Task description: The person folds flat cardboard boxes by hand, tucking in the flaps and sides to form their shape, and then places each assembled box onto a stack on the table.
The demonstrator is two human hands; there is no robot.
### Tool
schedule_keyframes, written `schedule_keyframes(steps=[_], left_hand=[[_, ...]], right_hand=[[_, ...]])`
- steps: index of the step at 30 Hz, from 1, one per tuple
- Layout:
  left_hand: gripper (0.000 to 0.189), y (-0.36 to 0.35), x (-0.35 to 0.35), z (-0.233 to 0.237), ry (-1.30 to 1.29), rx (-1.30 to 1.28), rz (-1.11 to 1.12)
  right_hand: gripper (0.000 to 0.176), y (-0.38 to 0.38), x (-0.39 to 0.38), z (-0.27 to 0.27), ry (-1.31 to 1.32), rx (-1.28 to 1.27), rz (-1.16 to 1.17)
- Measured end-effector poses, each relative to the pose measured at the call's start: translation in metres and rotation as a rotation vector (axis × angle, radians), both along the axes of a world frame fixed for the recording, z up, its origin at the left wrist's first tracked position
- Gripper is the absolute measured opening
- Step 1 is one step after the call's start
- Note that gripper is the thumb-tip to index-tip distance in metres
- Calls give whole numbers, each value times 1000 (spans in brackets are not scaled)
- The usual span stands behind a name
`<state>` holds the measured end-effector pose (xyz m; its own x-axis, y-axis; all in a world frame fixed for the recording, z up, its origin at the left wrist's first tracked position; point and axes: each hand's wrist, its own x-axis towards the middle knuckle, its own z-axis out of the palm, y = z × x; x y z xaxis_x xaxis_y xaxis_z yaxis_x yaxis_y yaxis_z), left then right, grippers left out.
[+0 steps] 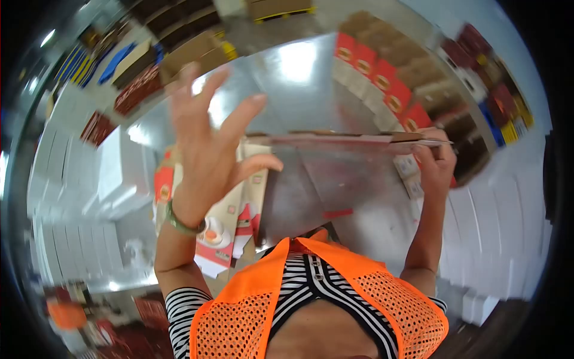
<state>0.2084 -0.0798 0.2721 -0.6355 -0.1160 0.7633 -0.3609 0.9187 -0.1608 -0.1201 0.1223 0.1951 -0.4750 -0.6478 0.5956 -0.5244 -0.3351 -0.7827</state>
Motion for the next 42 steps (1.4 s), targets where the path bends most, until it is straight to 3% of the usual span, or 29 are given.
schedule_keyframes(steps=[1,3,5,7,9,10,11,13,15,18,21,23,25,26,30,33,36,42], left_hand=[[85,-9,-27,-1,-128,134,-127],[69,-20,-70,-29,-371,500,-464],[60,-9,-100,-33,-485,514,-500],[55,-2,-122,-37,-593,541,-510],[59,4,-136,-25,-535,526,-573],[69,9,-141,-15,-662,483,-534],[69,12,-145,-11,-671,479,-540],[72,18,-151,-7,-705,438,-509],[71,17,-150,-7,-726,441,-524],[69,16,-144,-5,-741,461,-515],[61,7,-137,-4,-747,530,-499],[56,0,-133,-9,-746,588,-504],[44,-1,-139,-16,-683,737,-696],[38,-1,-140,-12,-747,669,-703],[37,2,-150,-3,-858,646,-775],[34,3,-159,-9,-769,212,-770],[33,-7,-165,-24,-564,131,-963],[38,-13,-153,-16,-549,-100,-1074]], right_hand=[[20,19,-7,-11,-67,71,-52],[26,52,-15,-38,-187,133,-160],[32,67,-16,-55,-449,42,-275],[42,83,-10,-61,-461,13,-319],[59,85,0,-60,-105,103,-616],[71,80,8,-55,118,104,-802],[71,79,12,-48,111,104,-811],[75,78,16,-37,829,-2,-859],[62,65,31,-14,993,147,-540],[50,21,36,-15,1028,218,-483],[51,0,33,-29,1099,136,-473],[47,-4,35,-33,1011,127,-436],[43,-7,33,-30,946,108,-409],[36,-8,32,-27,952,74,-430],[23,-5,37,-11,898,107,-411],[21,-3,41,-9,1015,144,-435],[17,2,38,-7,922,253,-346],[11,10,47,5,937,261,-219]])
